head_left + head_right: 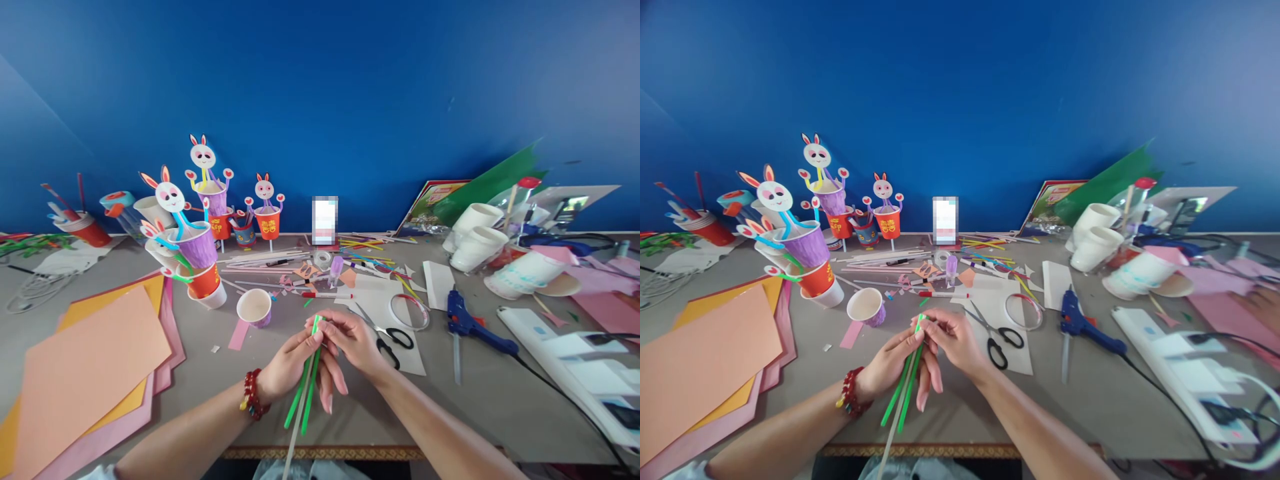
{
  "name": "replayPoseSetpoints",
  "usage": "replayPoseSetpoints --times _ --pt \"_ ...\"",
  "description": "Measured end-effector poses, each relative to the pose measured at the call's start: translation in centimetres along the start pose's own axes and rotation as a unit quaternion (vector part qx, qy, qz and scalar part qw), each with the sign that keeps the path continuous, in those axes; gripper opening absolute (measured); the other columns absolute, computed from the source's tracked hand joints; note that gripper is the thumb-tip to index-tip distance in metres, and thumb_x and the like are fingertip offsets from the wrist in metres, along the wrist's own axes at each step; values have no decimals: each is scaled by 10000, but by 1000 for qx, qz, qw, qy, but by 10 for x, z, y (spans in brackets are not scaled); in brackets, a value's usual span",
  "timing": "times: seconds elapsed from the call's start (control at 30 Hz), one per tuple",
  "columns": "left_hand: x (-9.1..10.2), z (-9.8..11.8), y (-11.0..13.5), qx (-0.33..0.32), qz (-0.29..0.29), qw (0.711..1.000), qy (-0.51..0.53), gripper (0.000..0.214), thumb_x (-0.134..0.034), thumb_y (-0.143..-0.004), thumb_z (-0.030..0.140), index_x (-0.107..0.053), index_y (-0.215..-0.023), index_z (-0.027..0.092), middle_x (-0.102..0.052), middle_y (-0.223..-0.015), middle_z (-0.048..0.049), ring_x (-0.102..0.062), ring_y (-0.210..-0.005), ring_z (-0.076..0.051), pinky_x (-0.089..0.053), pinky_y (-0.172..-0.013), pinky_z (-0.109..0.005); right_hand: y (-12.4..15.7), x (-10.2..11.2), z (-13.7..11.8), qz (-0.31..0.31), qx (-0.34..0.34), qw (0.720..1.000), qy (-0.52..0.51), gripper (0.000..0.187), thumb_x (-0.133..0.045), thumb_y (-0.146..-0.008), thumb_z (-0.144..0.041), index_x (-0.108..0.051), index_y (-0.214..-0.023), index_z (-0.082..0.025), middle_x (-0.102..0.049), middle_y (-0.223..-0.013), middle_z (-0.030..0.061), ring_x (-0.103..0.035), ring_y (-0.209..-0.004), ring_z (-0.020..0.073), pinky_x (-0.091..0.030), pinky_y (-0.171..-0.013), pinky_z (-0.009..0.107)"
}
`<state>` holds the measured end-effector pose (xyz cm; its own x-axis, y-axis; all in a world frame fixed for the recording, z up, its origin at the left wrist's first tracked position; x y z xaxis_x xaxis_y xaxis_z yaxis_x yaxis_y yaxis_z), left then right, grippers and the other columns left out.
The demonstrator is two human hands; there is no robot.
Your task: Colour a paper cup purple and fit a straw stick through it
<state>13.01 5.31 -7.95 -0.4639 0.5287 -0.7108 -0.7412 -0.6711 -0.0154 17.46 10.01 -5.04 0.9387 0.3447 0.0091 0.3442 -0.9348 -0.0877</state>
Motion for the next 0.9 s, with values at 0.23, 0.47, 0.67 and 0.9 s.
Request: replayPoseSetpoints --times 0.23,0.47,0.67,0.9 --pt "4 -2 0 0 12 1000 0 343 -322 -1024 437 -489 -920 155 -735 -659 -107 -685 -438 -208 -518 -389 -236 2 2 -4 19 -4 1000 19 347 -639 -877 -515 -737 -919 -185 -678 -707 21 -533 -481 95 -443 -477 211" --pt "4 -5 -2 5 6 1000 -25 320 -347 -1021 419 -470 -861 170 -726 -624 -91 -657 -391 -193 -476 -341 -207 0 0 4 10 -23 999 -42 336 -663 -856 -492 -727 -868 -162 -618 -584 -18 -566 -431 95 -454 -463 204" --pt "13 -9 -2 38 68 997 -22 349 -427 -989 463 -507 -853 152 -734 -652 -112 -672 -427 -190 -526 -400 -233 0 4 18 37 -56 997 -46 340 -678 -831 -495 -757 -818 -165 -604 -494 -20 -551 -425 111 -462 -488 228" --pt "11 -7 0 64 67 995 25 376 -461 -967 471 -560 -843 131 -742 -699 -148 -695 -490 -202 -545 -476 -255 -1 3 25 31 -85 991 -100 291 -719 -814 -440 -783 -827 -157 -599 -475 -22 -530 -446 107 -471 -548 250"
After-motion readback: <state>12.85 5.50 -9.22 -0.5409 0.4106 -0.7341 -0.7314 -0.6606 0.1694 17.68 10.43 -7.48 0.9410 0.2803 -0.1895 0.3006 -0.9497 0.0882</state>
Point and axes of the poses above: each hand's wrist, its own y-axis away from the middle knuckle, its own x-axis out of the back of the hand, z = x × y, the point moved 10 cm from there along -y, towards the middle knuckle
